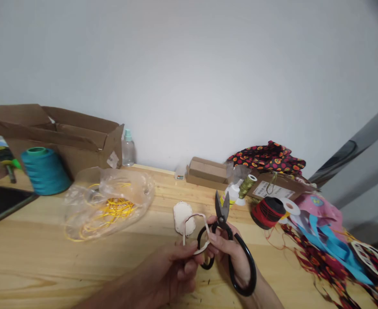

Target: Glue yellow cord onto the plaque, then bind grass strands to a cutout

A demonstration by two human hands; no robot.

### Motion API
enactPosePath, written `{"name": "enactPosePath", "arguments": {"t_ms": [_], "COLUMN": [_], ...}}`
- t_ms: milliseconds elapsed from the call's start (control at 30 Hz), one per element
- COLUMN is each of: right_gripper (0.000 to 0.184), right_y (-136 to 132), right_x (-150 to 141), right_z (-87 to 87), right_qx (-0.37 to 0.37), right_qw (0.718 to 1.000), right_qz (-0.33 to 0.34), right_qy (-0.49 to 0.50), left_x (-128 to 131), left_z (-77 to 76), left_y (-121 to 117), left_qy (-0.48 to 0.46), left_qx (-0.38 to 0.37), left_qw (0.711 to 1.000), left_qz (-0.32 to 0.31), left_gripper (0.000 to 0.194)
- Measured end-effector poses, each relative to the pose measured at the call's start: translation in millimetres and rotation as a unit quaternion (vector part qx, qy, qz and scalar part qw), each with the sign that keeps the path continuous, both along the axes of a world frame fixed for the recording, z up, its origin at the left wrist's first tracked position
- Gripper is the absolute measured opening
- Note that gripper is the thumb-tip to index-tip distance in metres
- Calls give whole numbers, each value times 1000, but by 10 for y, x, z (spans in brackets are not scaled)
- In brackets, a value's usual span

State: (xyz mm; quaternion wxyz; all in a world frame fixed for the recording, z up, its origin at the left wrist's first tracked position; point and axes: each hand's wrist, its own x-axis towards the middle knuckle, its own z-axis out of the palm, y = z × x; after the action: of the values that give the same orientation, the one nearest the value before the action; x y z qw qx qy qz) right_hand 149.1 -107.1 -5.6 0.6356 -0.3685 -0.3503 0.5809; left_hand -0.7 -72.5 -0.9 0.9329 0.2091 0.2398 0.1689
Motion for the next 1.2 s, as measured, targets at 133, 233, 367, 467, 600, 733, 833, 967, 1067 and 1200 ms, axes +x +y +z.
{"name": "enactPosePath", "arguments": {"t_ms": [133,233,367,467,600,733,833,967,1067,1200], "right_gripper": [30,32,33,34,34,26,23,20,20,20], "right_y": [-3,-22,-55,-65,-43,-32,-83,-198,-242,-213], "right_x": [8,7,-4,-29,-62,20,153,265,256,199], "right_z": [11,38,60,64,82,125,145,81,-3,-51], "right_qx": [2,0,-5,-8,-4,10,54,94,92,92], "right_qw": [1000,999,998,996,993,964,865,726,683,634], "right_qz": [-8,-14,-10,-8,-7,-86,-132,-117,-110,-136], "right_qy": [-26,-52,-66,-85,-117,-252,-481,-671,-716,-756], "left_x": [15,24,32,43,60,60,52,55,62,65], "left_z": [-16,-1,37,54,70,74,75,73,46,10], "left_y": [23,34,39,29,7,20,52,80,84,78], "left_qy": [43,69,66,74,111,143,166,196,200,203], "left_qx": [112,148,175,193,216,257,288,300,317,319], "left_qw": [993,987,982,978,970,955,941,927,920,918], "left_qz": [0,-5,-3,-2,13,35,69,110,116,118], "left_gripper": [31,33,30,27,24,24,27,28,28,24]}}
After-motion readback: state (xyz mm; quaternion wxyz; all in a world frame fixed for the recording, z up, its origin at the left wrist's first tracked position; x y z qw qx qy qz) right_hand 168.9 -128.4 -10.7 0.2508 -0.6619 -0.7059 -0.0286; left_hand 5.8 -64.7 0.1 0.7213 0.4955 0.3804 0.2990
